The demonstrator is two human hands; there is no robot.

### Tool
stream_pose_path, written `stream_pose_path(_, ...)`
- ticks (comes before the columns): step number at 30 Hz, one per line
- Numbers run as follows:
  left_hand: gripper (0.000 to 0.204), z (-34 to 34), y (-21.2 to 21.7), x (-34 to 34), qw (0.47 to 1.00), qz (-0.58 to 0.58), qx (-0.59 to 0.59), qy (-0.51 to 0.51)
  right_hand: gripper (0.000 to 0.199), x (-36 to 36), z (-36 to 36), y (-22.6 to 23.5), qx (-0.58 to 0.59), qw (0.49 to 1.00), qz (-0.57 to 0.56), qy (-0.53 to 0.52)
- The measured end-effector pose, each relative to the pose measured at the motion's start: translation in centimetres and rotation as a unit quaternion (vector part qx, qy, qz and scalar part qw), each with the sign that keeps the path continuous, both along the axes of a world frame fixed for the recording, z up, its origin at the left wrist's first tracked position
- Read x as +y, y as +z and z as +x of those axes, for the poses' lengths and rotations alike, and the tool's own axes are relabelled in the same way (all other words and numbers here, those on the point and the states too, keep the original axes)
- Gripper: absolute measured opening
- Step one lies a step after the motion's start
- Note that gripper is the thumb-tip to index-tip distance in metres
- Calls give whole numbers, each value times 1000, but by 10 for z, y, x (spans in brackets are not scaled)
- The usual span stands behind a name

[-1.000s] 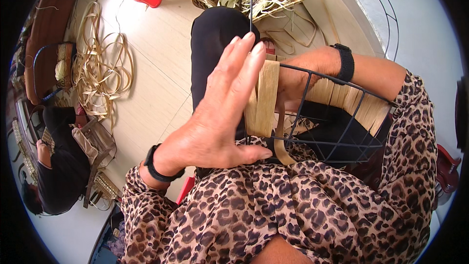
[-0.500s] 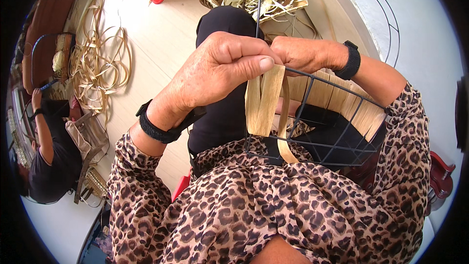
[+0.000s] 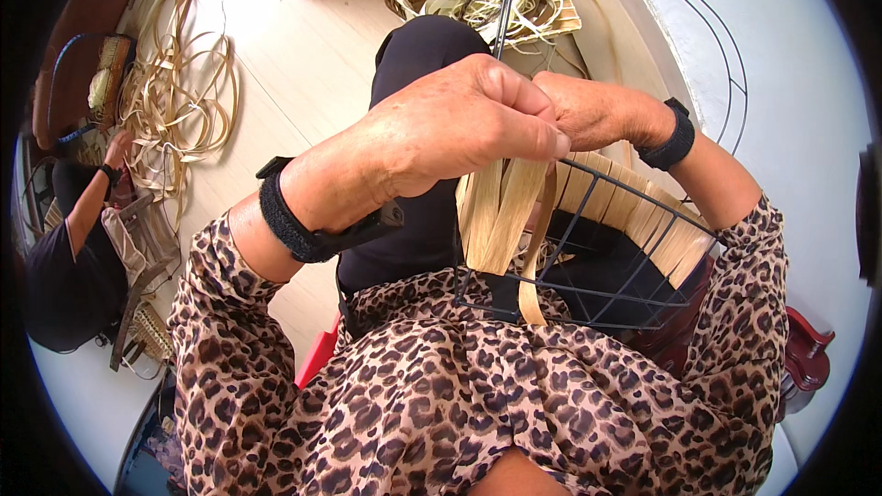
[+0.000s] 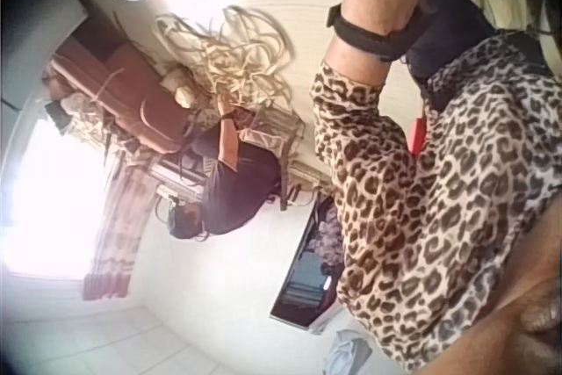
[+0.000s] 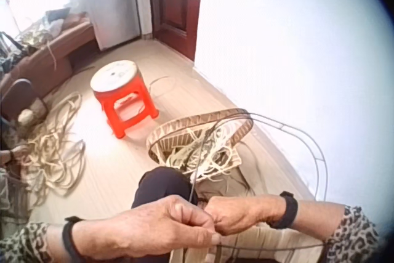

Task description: The person weaves strips of bamboo or reed onto a black wire frame, securing the strips by hand and positioning new strips across the frame.

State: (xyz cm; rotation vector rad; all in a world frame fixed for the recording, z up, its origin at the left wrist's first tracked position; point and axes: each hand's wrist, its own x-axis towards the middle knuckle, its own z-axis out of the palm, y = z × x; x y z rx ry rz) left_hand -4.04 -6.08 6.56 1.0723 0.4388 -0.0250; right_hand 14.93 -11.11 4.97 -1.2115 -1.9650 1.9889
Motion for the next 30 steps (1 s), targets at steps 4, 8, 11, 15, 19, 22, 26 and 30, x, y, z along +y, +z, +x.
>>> stream_pose_path(4,13,-2,-7,-2,1000,-9,-24,-13,11,-2,0,3,-38,999,34,12)
stream_pose_path(8,13,-4,-18,-5,996,-23,-90,-2,12,-4,4,6,-53,998,31,17)
stream_pose_path(11,14,-5,-17,-7,995,-20,-100,17,15,-6,11,7,-69,997,13,11)
stream_pose_path(15,15,-6,-18,-6,991,-13,-125,38,20,-3,16,18,-22,996,-52,-71)
stream_pose_path(19,14,-9,-18,-7,989,14,-129,70,21,0,24,14,-42,993,6,-108)
stream_pose_path(22,9,-11,-16,-7,989,4,-109,100,19,2,35,14,-65,985,9,-158)
stream_pose_path(26,23,-10,-14,-2,990,7,-70,120,21,-5,36,21,-28,918,95,-383)
stream_pose_path(30,22,-7,-9,9,998,33,-32,49,20,-5,23,41,63,880,-57,-467)
